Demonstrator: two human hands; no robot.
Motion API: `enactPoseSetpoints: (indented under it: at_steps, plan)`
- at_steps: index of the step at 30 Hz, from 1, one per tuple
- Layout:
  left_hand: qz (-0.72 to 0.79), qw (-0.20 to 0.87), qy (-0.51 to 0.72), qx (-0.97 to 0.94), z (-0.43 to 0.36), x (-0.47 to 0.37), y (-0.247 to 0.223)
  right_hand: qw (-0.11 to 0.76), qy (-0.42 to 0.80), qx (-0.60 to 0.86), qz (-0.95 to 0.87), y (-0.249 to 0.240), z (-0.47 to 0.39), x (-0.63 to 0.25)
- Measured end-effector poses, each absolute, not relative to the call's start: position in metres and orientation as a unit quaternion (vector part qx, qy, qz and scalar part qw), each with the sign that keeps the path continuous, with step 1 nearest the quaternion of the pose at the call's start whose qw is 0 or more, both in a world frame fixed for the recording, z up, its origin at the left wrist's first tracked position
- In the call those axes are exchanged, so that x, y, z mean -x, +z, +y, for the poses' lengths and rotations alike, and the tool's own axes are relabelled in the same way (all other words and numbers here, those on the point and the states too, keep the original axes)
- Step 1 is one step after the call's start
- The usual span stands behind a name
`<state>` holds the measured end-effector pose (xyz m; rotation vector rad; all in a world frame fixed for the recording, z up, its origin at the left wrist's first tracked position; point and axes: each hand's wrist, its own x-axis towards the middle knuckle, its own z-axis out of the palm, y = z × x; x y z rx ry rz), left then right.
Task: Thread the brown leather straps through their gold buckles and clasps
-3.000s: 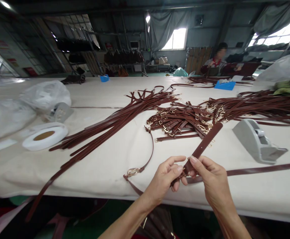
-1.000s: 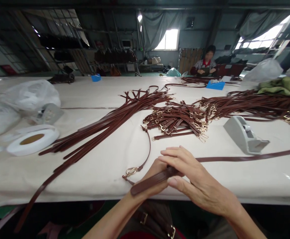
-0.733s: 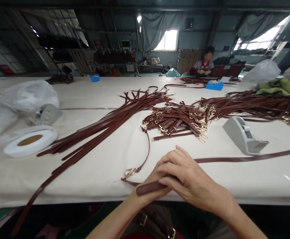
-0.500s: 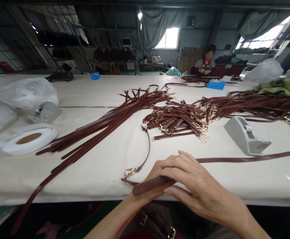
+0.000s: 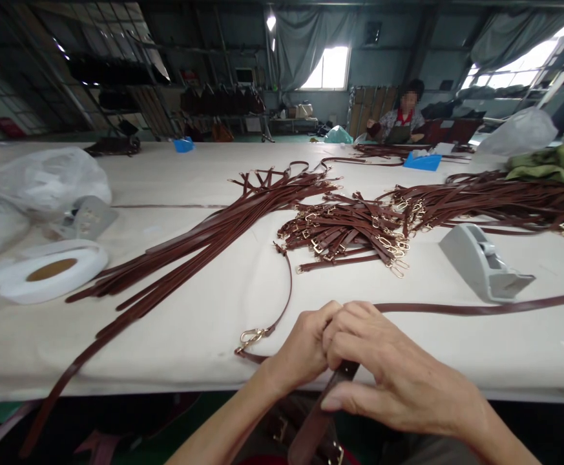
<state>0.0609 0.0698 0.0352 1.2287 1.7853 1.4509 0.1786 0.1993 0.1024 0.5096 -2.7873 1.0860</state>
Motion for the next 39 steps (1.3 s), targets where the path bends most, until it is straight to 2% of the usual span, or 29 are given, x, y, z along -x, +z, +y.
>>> enactPoseSetpoints:
  at_steps: [4,8,10,14,17,24,32,39]
  plan:
    - [0.648,0.283,0.561,-0.429,0.069,-0.061,0.036,0.054,0.477,-0.180,-0.858,0.096,0.210,-0.182]
    - [0.670,0.282,0.559,-0.399,0.067,-0.060,0.031,0.161,0.601,-0.035,-0.782,0.086,0.232,-0.191]
    - [0.680,0.278,0.550,-0.397,0.067,-0.059,0.027,0.174,0.597,0.055,-0.781,0.084,0.242,-0.194]
    - [0.676,0.284,0.547,-0.403,0.066,-0.058,0.023,0.076,0.599,0.132,-0.786,0.085,0.252,-0.195]
    - [0.680,0.281,0.549,-0.397,0.067,-0.058,0.023,0.023,0.596,0.144,-0.790,0.086,0.254,-0.194]
    - [0.666,0.294,0.563,-0.391,0.066,-0.057,0.027,-0.032,0.596,0.111,-0.795,0.081,0.260,-0.194]
    - [0.664,0.307,0.564,-0.383,0.063,-0.057,0.030,-0.029,0.538,0.071,-0.840,0.079,0.255,-0.188]
    - [0.620,0.378,0.574,-0.378,0.060,-0.065,0.027,0.012,0.598,0.062,-0.799,0.064,0.225,-0.181]
